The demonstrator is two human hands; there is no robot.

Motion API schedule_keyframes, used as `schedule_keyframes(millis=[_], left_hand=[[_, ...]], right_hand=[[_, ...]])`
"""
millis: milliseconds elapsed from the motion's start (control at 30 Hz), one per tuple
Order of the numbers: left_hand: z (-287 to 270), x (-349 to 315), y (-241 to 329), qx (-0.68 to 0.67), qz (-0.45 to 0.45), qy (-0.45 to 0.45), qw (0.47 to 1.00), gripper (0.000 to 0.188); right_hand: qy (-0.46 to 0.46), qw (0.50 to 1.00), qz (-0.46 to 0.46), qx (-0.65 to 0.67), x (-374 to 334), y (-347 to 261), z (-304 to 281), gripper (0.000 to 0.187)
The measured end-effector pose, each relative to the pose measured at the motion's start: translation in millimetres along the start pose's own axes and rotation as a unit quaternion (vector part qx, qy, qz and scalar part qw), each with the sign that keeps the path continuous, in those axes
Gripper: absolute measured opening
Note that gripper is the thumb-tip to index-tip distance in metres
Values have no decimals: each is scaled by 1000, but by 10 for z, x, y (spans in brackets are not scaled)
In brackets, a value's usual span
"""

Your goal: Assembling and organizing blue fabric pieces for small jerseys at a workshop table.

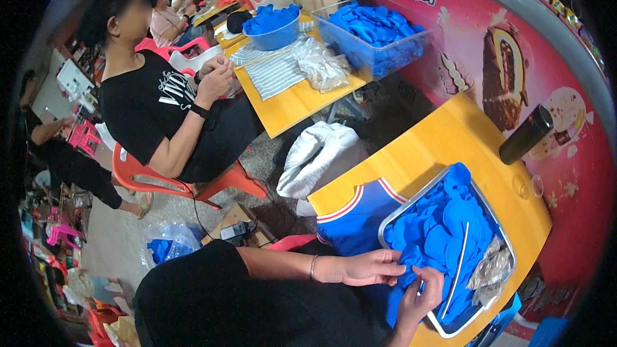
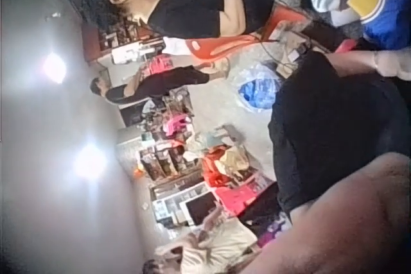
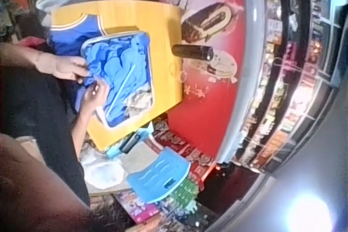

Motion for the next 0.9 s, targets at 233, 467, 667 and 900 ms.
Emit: schedule_keyframes(millis=[233,467,667,900], left_hand=[[37,41,-111,-55,-9,-9,998,25],[149,112,62,114,95,37,988,21],[165,154,63,208,114,15,971,20],[263,153,108,264,211,-11,941,23]], right_hand=[[-19,999,24,25,-13,144,-28,34],[17,972,157,174,-162,361,-82,15],[-5,967,186,172,-245,455,-88,17],[-3,975,138,173,-164,364,-89,19]])
Point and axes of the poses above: each hand's wrist, its own x-axis towards the middle knuckle, its own z-axis out of the palm, y = z × x, the point moved 3 cm from there along x, towards the middle knuckle, and after that the axes turned 6 degrees about -x, right-handed, at the moved point
